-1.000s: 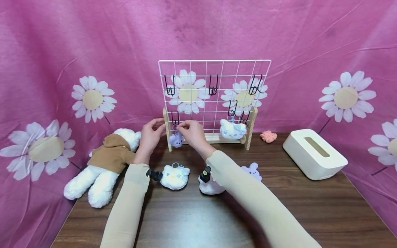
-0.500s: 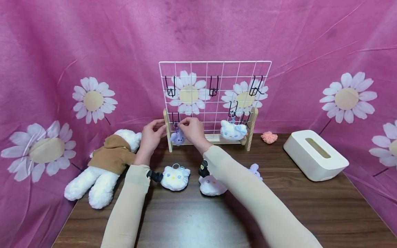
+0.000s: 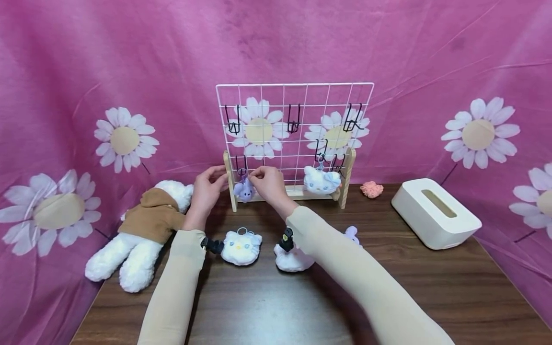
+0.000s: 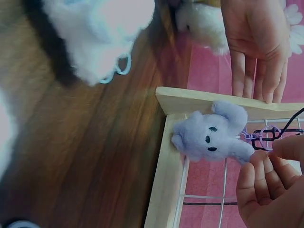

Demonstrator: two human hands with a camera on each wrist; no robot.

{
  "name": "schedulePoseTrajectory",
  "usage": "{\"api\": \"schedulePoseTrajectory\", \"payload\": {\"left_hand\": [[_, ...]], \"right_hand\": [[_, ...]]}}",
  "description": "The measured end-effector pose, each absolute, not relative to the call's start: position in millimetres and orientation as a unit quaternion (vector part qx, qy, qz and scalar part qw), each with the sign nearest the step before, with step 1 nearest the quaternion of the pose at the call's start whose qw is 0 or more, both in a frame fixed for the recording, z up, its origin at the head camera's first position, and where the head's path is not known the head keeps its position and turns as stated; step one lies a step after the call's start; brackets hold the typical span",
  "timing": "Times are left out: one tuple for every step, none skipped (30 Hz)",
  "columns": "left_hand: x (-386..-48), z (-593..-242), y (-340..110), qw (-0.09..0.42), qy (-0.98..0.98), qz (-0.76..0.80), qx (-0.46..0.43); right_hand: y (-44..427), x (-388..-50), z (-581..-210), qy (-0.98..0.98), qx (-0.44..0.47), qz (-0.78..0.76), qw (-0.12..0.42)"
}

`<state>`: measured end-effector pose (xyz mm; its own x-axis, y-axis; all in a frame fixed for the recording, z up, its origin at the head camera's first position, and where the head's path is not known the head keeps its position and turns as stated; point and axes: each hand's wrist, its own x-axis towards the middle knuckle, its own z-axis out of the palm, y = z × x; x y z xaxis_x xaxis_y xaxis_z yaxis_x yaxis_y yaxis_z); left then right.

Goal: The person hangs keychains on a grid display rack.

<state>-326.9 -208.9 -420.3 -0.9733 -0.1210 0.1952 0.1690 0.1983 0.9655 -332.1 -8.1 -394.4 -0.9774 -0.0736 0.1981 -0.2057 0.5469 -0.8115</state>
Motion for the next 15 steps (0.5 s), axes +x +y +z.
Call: {"api": "schedulePoseTrajectory", "payload": {"left_hand": [[-326.8,-420.2,-208.8,0.115,-0.765,-0.633,-0.016],[-326.6,-420.2,-208.9,0.115,-0.765,-0.633,-0.016],[-326.3,-420.3,-208.9,0.114,-0.766,-0.633,-0.016],[-326.0,-420.4,-209.0,0.112,-0.767,-0.632,-0.014],[-325.6,-420.5,-209.1,0.110,-0.768,-0.631,-0.013],[-325.3,-420.6,-209.2,0.109,-0.768,-0.631,-0.012],[-325.0,-420.6,-209.4,0.108,-0.768,-0.631,-0.012],[-324.8,-420.4,-209.6,0.107,-0.769,-0.630,-0.011],[-324.7,-420.1,-209.9,0.107,-0.770,-0.629,-0.012],[-324.8,-419.7,-210.2,0.109,-0.770,-0.629,-0.013],[-325.0,-419.3,-210.4,0.111,-0.768,-0.630,-0.014],[-325.2,-418.9,-210.6,0.112,-0.768,-0.631,-0.015],[-325.3,-418.8,-210.3,0.113,-0.767,-0.631,-0.017],[-325.3,-418.7,-209.9,0.113,-0.767,-0.631,-0.018],[-325.4,-418.8,-209.4,0.113,-0.766,-0.633,-0.019]], "right_hand": [[-5.5,-329.4,-394.7,-0.878,0.083,0.466,0.072],[-2.4,-326.5,-395.2,-0.878,0.086,0.464,0.072],[0.8,-323.3,-395.5,-0.879,0.092,0.462,0.071],[4.5,-319.9,-395.6,-0.879,0.096,0.461,0.067],[8.5,-316.1,-395.2,-0.880,0.100,0.460,0.063],[12.8,-311.8,-394.1,-0.880,0.106,0.459,0.057],[17.6,-307.1,-392.3,-0.880,0.111,0.459,0.050],[22.7,-302.3,-389.8,-0.881,0.117,0.457,0.044],[28.3,-297.4,-386.8,-0.880,0.123,0.457,0.039],[34.1,-292.5,-383.5,-0.880,0.127,0.456,0.035],[40.0,-287.8,-379.9,-0.879,0.133,0.457,0.032],[46.0,-283.2,-376.5,-0.876,0.138,0.460,0.028],[52.7,-278.4,-373.7,-0.874,0.142,0.464,0.025],[59.4,-273.5,-371.0,-0.873,0.146,0.465,0.023],[66.2,-268.9,-368.8,-0.871,0.148,0.468,0.019]]}}
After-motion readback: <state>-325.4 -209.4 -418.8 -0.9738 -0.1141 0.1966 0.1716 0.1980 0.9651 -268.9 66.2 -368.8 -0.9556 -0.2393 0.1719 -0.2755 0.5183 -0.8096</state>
